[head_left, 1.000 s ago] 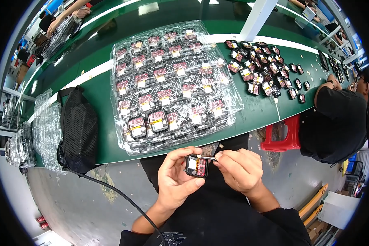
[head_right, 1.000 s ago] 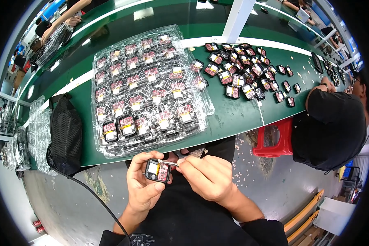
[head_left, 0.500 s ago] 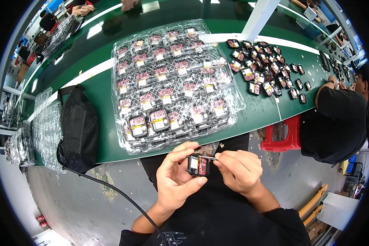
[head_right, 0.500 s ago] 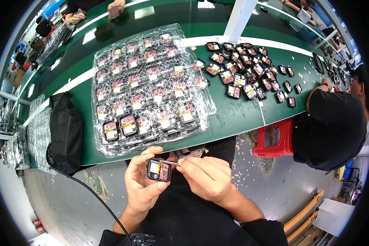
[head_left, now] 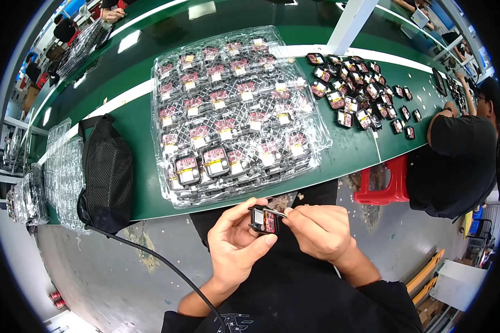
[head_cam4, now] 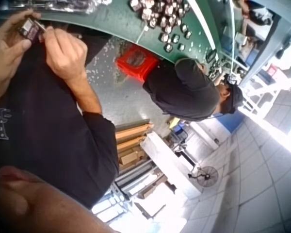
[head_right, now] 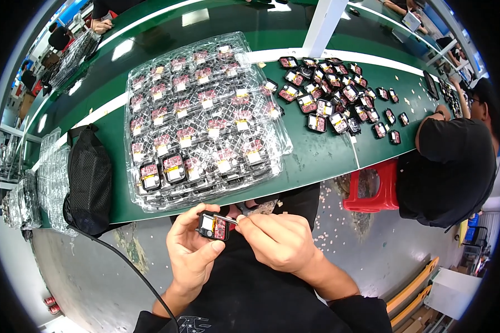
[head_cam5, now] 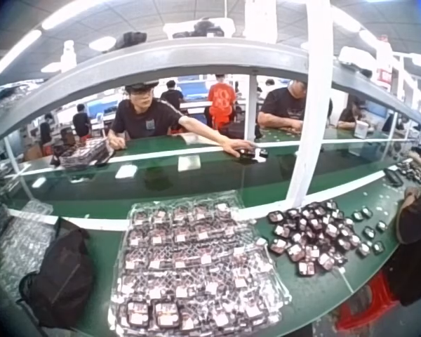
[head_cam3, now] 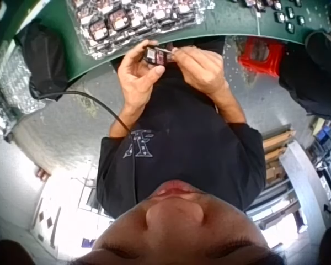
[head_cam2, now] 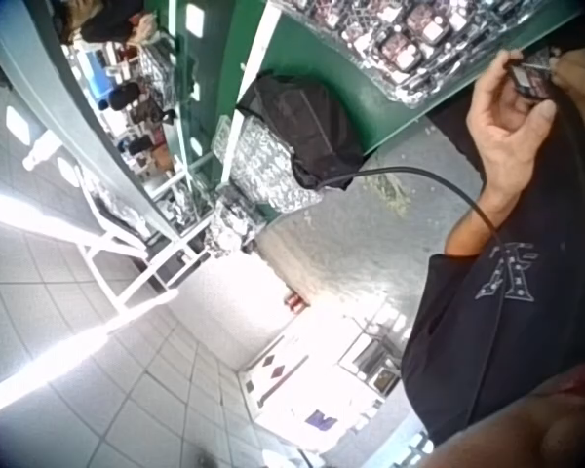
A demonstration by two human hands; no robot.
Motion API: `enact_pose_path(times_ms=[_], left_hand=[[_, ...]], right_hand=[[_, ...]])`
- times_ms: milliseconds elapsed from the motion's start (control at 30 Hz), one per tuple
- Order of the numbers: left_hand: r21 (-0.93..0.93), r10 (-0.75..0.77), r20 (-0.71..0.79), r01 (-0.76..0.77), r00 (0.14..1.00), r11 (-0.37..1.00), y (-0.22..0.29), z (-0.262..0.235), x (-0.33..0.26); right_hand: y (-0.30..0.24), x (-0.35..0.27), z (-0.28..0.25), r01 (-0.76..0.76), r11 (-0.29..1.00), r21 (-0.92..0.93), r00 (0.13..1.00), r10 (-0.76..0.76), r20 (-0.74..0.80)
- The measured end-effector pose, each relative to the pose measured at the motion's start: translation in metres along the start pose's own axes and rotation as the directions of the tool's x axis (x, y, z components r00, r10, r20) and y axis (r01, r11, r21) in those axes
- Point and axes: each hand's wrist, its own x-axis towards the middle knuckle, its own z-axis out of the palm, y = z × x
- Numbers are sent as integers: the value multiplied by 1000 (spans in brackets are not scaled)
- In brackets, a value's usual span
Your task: Assembling and inspecting small cooling fans on a production line.
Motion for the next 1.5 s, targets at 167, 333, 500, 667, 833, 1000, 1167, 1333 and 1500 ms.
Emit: enact_pose_path(times_ms=[167, 333, 500, 667, 833, 1000, 1167, 1333, 1500], left_hand=[[340, 295, 17, -283, 955, 897, 4, 5, 3], [761, 551, 276, -529, 788, 376, 8, 4, 16], [770, 667, 438, -635, 603, 69, 8, 1, 25], [757, 614, 582, -632, 533, -169, 18, -11, 33], [767, 696, 514, -632, 502, -111, 16, -12, 42], [840, 633, 501, -508, 590, -192, 36, -12, 49], [913, 457, 401, -307, 794, -268, 39, -20, 62], [919, 460, 389, -305, 798, -249, 41, -22, 62], [922, 455, 384, -305, 803, -239, 40, -23, 65]], right_hand=[[5, 0, 1, -180, 949, 258, 980, 196, -38], [-22, 15, -14, -289, 817, 499, 955, 282, 91], [-22, 32, 1, -193, 883, 429, 980, 197, 35], [-18, 40, 9, -238, 841, 486, 967, 249, 42], [-16, 48, 15, -243, 788, 566, 966, 252, 64], [14, 63, 27, 103, 995, 7, 980, -100, -171], [26, 62, 38, 110, 974, -200, 994, -107, 24], [18, 60, 38, 126, 939, -320, 983, -75, 168], [3, 68, 21, 83, 927, -366, 940, 49, 337]])
